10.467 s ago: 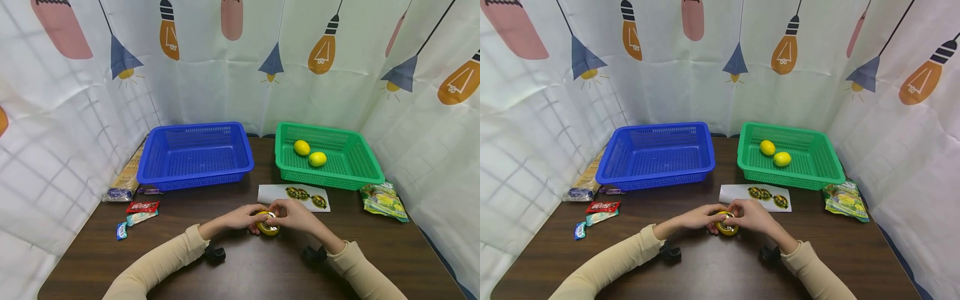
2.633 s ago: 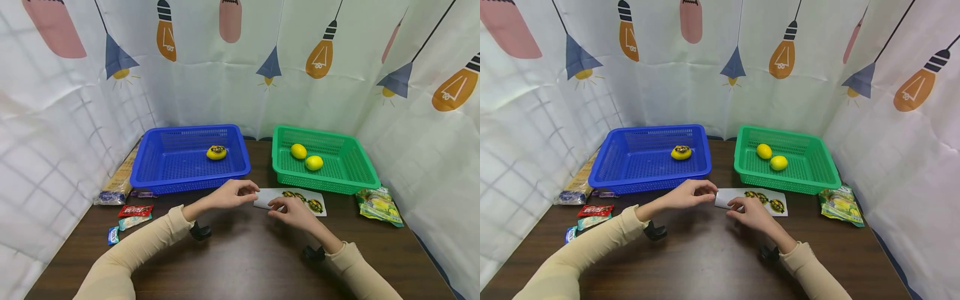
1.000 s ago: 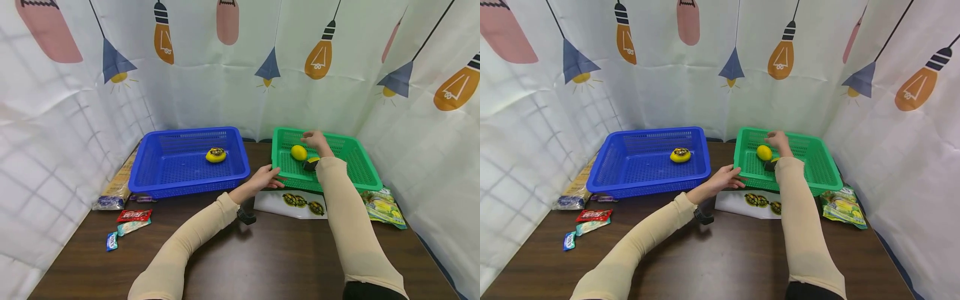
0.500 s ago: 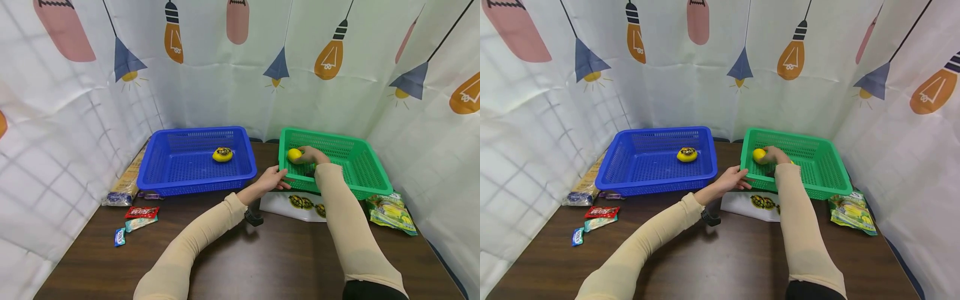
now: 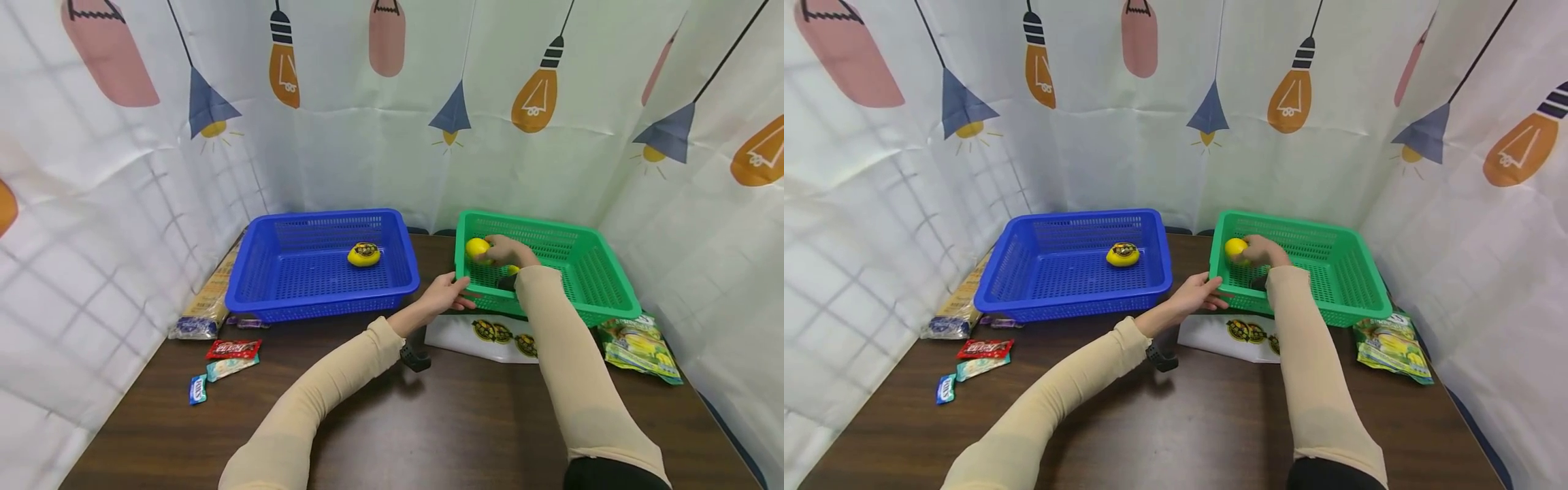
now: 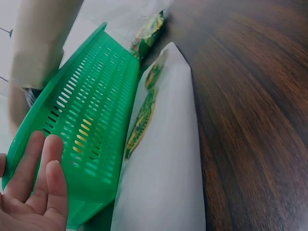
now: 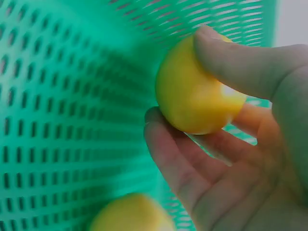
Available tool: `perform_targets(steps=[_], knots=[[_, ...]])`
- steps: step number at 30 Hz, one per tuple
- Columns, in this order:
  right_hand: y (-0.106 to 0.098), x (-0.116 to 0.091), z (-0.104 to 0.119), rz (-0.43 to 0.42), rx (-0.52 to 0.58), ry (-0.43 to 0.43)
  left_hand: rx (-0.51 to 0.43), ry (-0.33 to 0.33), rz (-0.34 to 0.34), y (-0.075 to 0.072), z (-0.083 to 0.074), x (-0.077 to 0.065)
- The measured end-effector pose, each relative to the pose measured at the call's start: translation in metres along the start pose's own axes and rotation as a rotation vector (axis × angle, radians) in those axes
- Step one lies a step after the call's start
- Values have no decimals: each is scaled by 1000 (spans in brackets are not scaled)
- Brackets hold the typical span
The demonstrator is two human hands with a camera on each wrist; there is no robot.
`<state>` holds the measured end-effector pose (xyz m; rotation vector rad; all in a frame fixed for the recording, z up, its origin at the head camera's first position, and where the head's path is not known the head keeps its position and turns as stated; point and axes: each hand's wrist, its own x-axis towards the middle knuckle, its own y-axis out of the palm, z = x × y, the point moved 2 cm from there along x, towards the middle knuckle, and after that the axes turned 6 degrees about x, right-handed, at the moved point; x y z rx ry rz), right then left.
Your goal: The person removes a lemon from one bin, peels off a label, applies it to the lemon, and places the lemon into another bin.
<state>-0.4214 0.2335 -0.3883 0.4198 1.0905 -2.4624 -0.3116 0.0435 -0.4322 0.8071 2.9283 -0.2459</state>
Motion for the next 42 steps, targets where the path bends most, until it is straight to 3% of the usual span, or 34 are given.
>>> perform_targets(steps=[5, 11, 15, 20, 25, 31, 36, 42], knots=[[-16, -28, 25, -80, 84, -120, 23, 16, -8, -3, 2, -3], [-25, -90, 58, -187, 155, -230, 72, -7, 21, -9, 1, -12], [-12, -138, 65, -213, 158, -314, 124, -12, 11, -15, 6, -23], [28, -175, 45, -202, 107, -362, 282, 55, -19, -21, 15, -35], [85, -184, 12, -97, 91, -356, 380, 109, -36, -21, 19, -48], [140, -186, -18, 0, 42, -358, 403, 164, 30, -14, 22, -62], [166, -183, -31, 24, 19, -370, 397, 174, 11, -11, 23, -64], [181, -184, -39, 32, 38, -360, 428, 174, 21, -4, 28, -63]])
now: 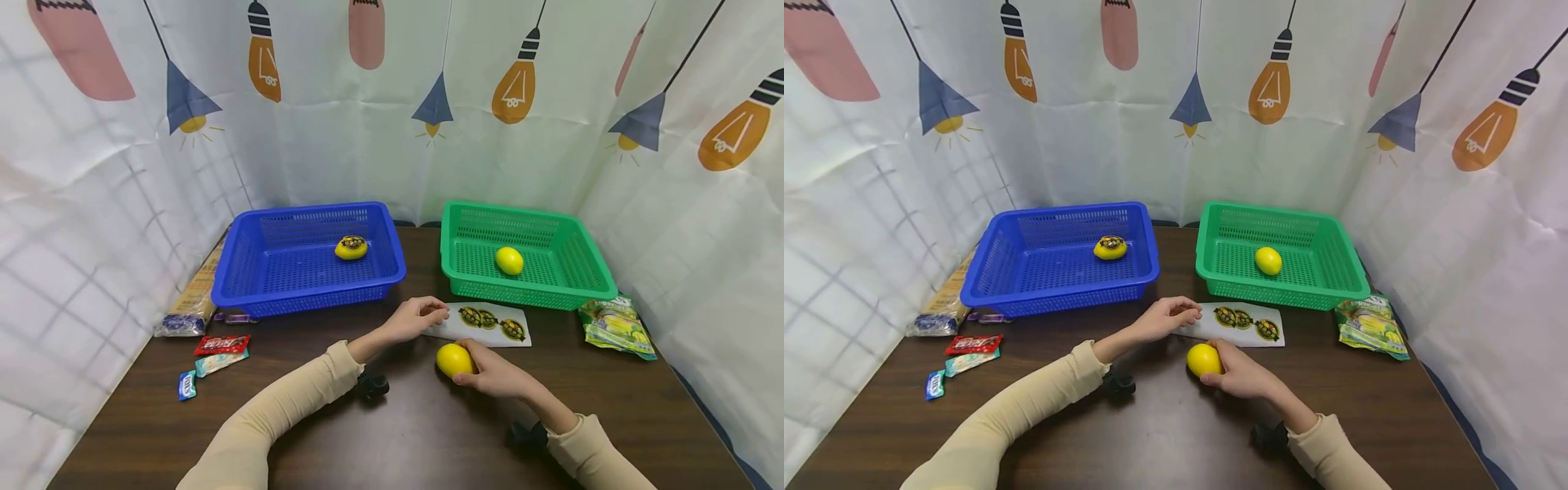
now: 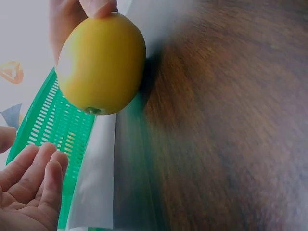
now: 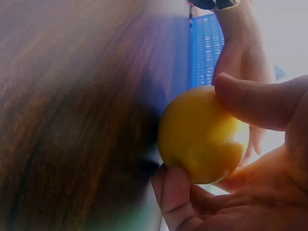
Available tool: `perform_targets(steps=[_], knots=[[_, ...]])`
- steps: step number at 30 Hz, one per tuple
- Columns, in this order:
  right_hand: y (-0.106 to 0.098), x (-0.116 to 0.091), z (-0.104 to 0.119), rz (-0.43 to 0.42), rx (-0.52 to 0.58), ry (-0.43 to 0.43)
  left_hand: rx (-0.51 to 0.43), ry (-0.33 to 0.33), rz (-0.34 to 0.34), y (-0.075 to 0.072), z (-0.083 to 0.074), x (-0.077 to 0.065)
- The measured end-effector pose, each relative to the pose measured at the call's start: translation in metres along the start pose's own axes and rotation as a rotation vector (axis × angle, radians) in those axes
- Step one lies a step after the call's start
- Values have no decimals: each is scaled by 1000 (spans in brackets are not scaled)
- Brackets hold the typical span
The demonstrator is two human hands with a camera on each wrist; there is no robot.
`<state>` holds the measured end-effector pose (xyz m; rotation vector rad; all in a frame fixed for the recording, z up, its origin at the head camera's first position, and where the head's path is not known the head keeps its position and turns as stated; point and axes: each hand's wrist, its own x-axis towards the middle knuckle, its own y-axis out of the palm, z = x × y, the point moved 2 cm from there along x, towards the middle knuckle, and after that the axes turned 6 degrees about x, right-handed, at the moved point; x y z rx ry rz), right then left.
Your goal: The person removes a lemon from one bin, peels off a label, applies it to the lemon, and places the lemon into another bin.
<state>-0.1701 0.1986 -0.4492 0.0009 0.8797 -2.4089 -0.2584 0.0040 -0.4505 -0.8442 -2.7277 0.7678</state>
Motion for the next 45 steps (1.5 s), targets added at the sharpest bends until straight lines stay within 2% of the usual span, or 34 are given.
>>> perform_targets(steps=[5, 10, 14, 17, 20, 25, 28, 32, 39, 45], knots=[[0, -1, 1, 9, -18, -23, 6, 4, -14, 4, 3, 3], [-20, -2, 4, 6, -44, -7, -9, 14, -63, 3, 0, 15], [-52, 5, 4, -55, -48, -4, 33, 16, -74, -2, -6, 32], [-73, 16, -1, -125, -103, -2, 99, 33, -48, -4, -7, 47], [-82, 30, -14, -191, -159, 28, 182, 43, -6, -3, -3, 59], [-80, 45, -31, -240, -237, 50, 323, 18, 68, 3, 5, 69], [-78, 51, -34, -256, -290, 48, 348, 2, 84, 6, 6, 71], [-75, 57, -33, -266, -334, 38, 351, -8, 78, 10, 8, 72], [-69, 62, -32, -269, -372, 17, 361, 27, 106, 15, 12, 70], [-66, 60, -32, -310, -331, -3, 253, 20, 137, 13, 16, 69]])
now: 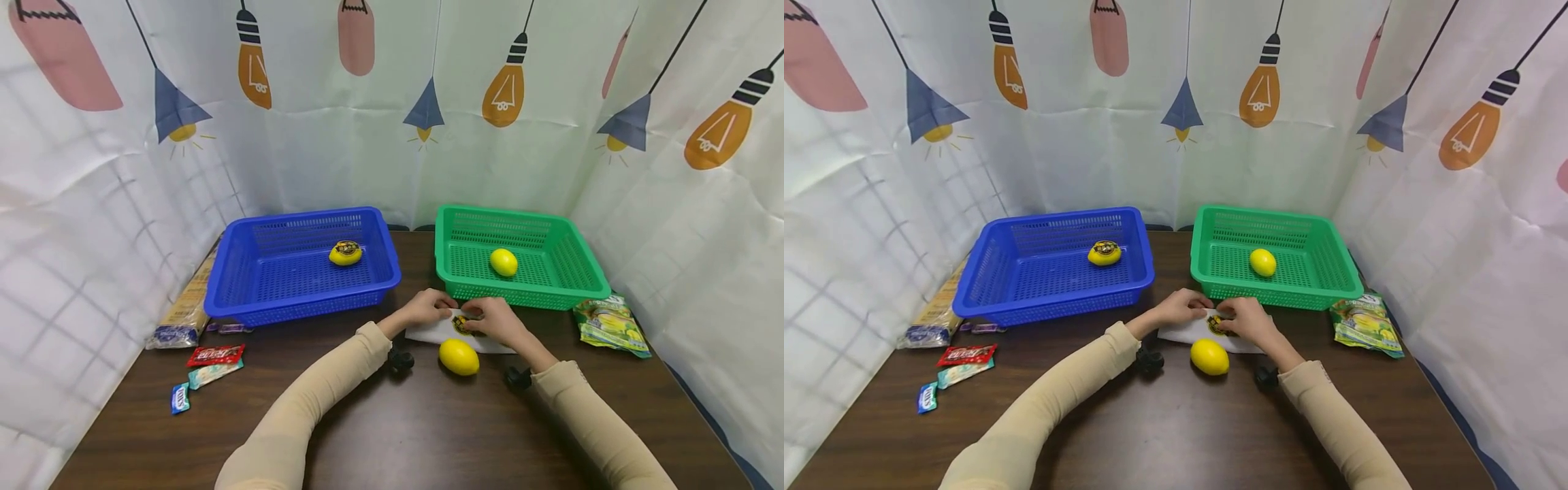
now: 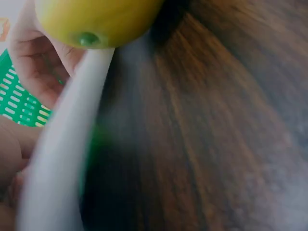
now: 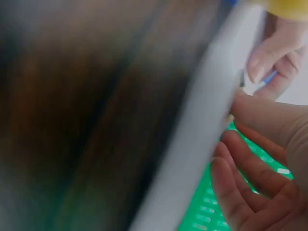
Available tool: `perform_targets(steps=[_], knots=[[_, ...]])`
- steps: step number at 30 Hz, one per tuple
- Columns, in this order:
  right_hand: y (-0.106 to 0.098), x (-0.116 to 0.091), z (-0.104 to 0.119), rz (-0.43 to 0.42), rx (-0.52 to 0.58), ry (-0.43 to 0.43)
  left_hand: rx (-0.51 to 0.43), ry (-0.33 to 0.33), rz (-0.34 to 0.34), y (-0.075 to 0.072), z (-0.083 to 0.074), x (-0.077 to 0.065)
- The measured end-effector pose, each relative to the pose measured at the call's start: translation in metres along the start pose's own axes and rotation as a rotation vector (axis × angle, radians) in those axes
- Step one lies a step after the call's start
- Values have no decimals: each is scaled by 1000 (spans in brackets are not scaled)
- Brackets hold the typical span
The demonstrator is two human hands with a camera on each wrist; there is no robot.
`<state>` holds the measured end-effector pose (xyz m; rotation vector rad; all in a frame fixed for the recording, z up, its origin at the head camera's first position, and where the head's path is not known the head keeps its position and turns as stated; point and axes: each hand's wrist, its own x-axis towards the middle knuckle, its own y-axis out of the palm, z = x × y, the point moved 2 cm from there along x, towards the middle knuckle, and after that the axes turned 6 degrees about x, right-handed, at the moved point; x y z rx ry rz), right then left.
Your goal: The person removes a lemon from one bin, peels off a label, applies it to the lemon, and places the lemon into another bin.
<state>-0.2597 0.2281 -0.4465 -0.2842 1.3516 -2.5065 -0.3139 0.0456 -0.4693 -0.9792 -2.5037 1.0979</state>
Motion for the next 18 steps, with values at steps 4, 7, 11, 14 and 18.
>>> perform_targets(steps=[4, 7, 11, 14, 18], knots=[[2, 0, 1, -18, 48, 0, -72, 9, -8, 0, 1, 1], [2, 1, 1, -27, 108, 44, -109, 15, -23, 0, 0, 1], [3, 3, -3, -21, 175, 84, -129, 1, -38, 0, -2, -1], [4, 5, -8, -9, 200, 96, -110, 3, -58, 2, -3, -2], [3, 3, -8, -28, 212, 84, -22, 58, -100, 3, -3, -3]])
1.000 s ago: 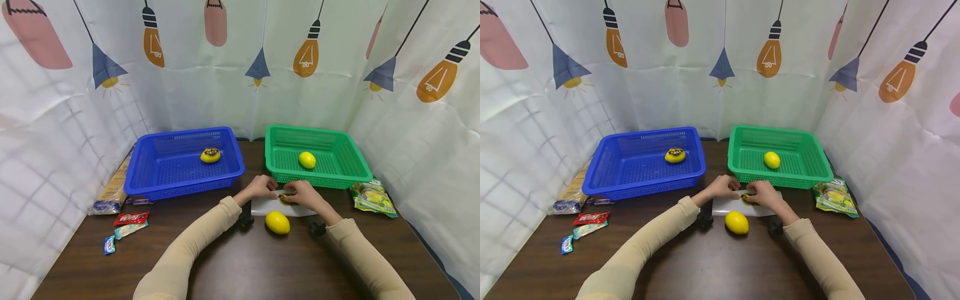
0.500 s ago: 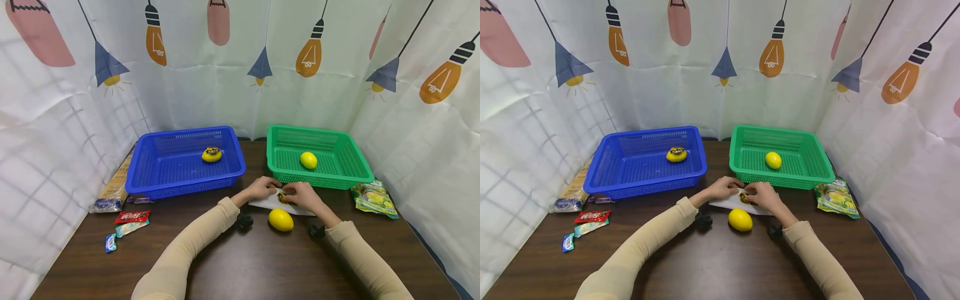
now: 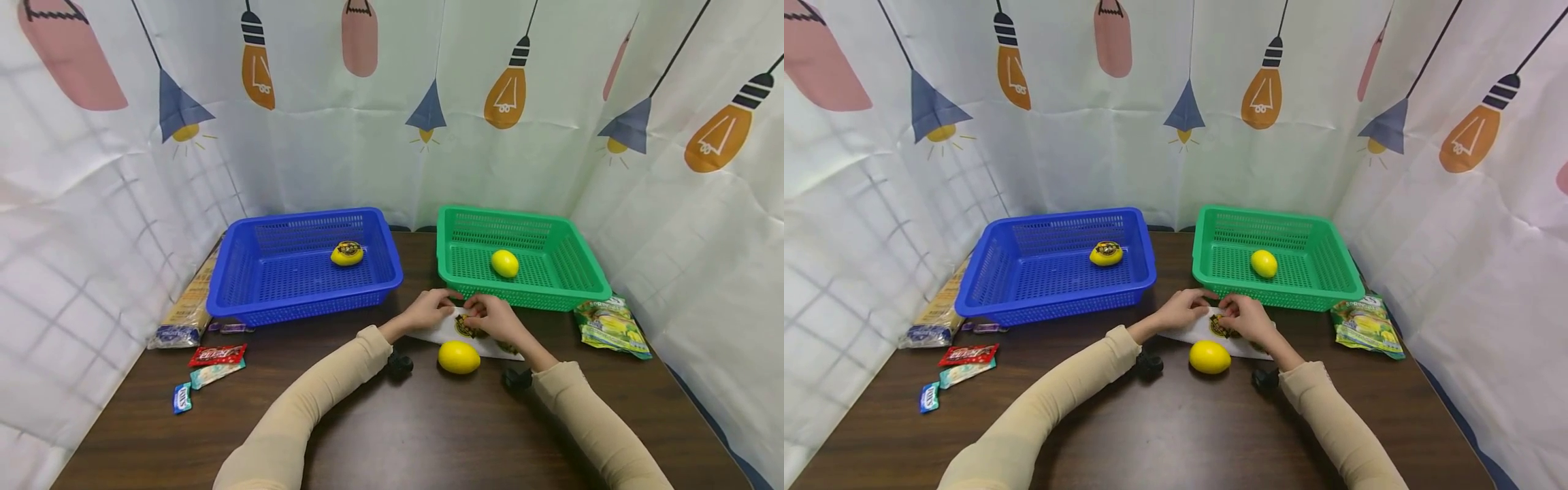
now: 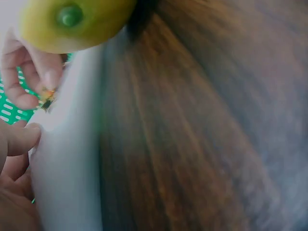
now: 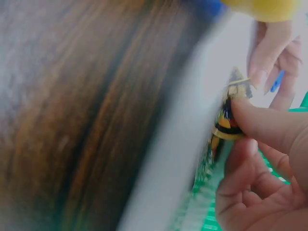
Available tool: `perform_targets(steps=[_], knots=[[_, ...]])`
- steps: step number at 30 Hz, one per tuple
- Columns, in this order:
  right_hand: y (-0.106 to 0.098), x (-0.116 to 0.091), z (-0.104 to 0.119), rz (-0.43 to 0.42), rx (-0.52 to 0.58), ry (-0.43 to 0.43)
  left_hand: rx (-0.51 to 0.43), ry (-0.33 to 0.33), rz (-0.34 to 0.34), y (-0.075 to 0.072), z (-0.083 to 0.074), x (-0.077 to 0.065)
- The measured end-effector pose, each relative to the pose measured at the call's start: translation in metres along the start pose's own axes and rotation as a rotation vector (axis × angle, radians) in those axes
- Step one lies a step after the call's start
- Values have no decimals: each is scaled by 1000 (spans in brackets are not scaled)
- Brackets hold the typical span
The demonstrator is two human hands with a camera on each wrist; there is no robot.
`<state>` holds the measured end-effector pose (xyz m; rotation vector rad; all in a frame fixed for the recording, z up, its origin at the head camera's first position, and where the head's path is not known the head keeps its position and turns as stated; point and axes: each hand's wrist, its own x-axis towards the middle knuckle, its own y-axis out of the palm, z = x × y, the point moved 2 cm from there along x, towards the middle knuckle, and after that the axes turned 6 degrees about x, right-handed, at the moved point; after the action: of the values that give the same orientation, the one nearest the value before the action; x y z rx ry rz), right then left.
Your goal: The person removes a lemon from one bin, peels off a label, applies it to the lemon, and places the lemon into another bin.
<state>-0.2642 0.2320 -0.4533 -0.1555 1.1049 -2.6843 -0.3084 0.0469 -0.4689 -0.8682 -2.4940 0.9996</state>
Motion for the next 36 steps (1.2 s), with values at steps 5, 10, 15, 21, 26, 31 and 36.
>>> perform_targets(steps=[5, 10, 15, 21, 26, 31, 36], knots=[[-7, -12, 19, -91, -52, -107, 131, 68, -59, -3, -2, 1], [-20, -31, 49, -118, -57, -224, 190, 71, -75, -9, -6, -3], [-39, -51, 76, -32, 38, -227, 200, 116, -70, -22, -14, -17], [-40, -58, 84, 199, 95, -204, 65, 138, -34, -30, -27, -41], [-22, -58, 80, 332, 74, -206, -186, 39, 117, -23, -31, -64], [-15, -58, 76, 358, 42, -228, -286, -53, 176, -18, -31, -81], [-13, -55, 74, 355, 16, -257, -342, -102, 228, -12, -29, -89]])
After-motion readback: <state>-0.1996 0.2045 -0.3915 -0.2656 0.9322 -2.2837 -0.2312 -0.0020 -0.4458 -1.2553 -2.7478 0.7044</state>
